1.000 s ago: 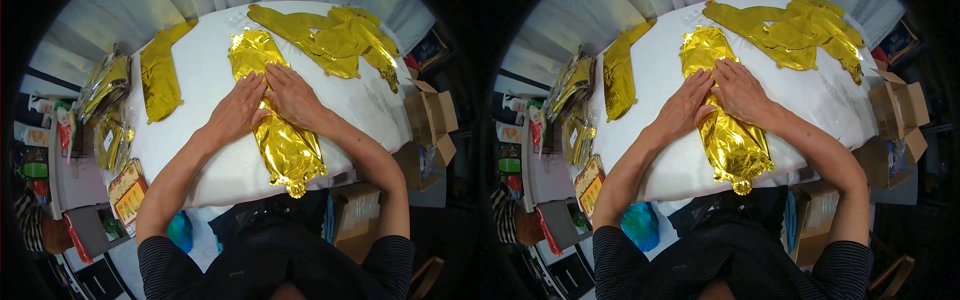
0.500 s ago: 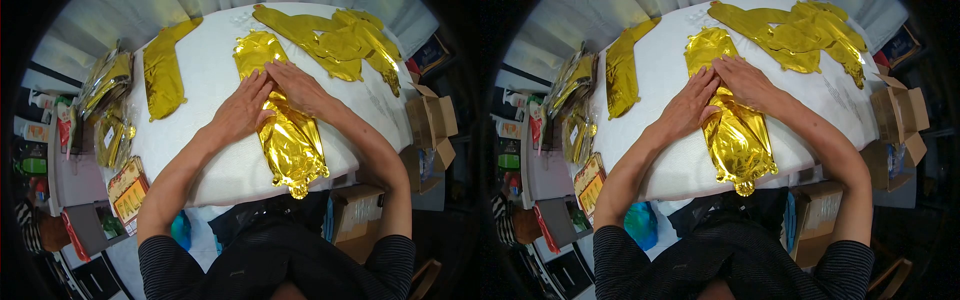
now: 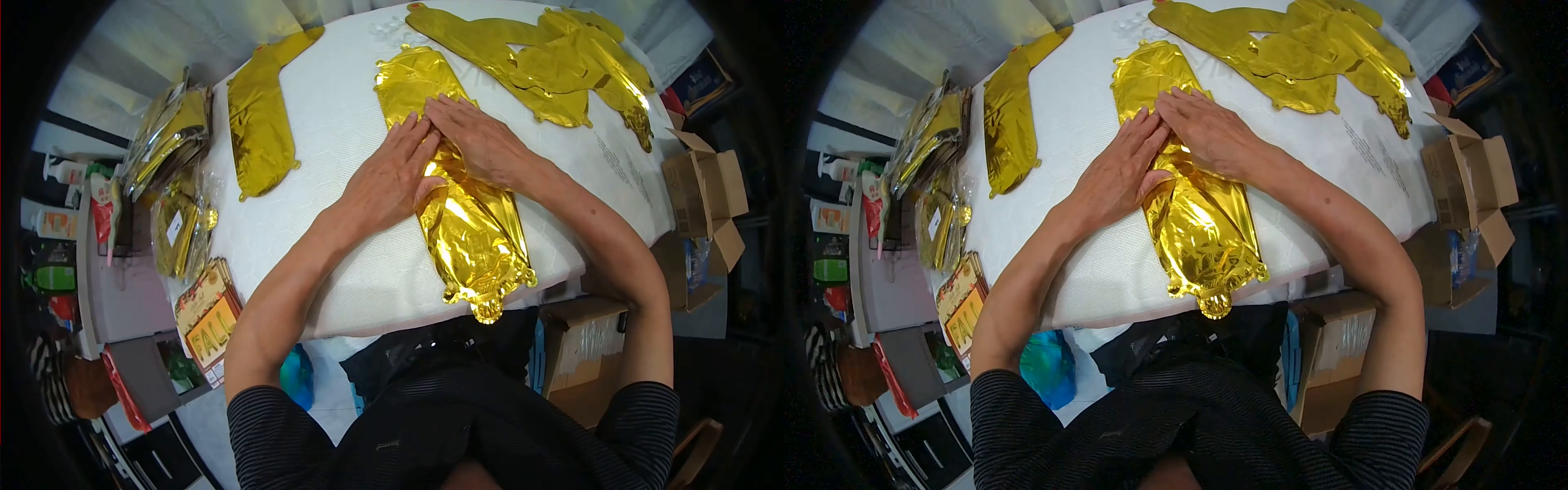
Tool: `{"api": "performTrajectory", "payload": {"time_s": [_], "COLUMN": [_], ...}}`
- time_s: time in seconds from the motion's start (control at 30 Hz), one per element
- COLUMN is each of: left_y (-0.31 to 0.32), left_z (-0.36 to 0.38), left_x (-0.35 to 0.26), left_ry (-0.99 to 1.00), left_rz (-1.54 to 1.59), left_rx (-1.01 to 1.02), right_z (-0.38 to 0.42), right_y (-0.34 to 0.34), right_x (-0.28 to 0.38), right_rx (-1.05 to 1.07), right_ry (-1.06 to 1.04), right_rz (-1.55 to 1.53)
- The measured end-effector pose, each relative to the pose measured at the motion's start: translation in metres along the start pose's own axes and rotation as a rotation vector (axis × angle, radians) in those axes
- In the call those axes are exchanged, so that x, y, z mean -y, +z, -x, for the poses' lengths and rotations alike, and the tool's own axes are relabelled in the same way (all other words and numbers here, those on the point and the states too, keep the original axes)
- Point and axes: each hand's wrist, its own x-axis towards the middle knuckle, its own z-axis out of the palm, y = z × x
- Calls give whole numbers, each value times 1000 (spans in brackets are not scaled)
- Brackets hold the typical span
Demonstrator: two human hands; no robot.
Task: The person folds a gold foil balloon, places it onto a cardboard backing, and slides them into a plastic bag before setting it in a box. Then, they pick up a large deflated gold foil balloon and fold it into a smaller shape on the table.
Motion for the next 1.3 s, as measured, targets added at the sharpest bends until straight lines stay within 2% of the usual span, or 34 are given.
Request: {"api": "performTrajectory", "payload": {"time_s": [0.2, 0.27, 0.3, 0.37, 0.4, 0.5, 0.57, 0.7, 0.73, 0.8, 0.87, 1.0, 1.13, 1.3], "left_y": [-6, -19, -19, -16, -14, -4, 1, 3, 2, 3, 5, 11, 13, 14], "left_z": [-3, -7, -9, -12, -14, -15, -14, -14, -14, -15, -14, -13, -12, -11], "left_x": [1, 0, 3, 11, 15, 21, 23, 27, 26, 24, 26, 29, 31, 33], "left_ry": [-20, -140, -135, -59, -58, -30, -54, -38, -44, -47, -43, -34, -6, 22], "left_rz": [57, 266, 267, 21, 21, -65, -121, -174, -177, -166, -221, -206, -204, -219], "left_rx": [3, 65, 67, -103, -104, -42, 69, 81, 94, 111, 108, 82, 43, 11], "right_z": [1, 2, 2, 1, 1, 1, 2, 5, 8, 25, 54, 113, 159, 195], "right_y": [1, 5, 6, 7, 8, 8, 6, -4, -13, -16, -15, -33, -59, -71], "right_x": [-1, -3, -5, -6, -5, -5, -5, 0, 4, 10, 14, 36, 59, 65], "right_rx": [36, 8, 5, 27, 26, 11, 40, 11, 41, 80, 48, 73, 189, 145], "right_ry": [5, -22, -16, -33, -33, -20, -15, -17, 2, 31, -83, -99, -80, -114], "right_rz": [30, 19, 20, 48, 49, 8, 20, -36, -136, -237, -94, -90, -162, -294]}}
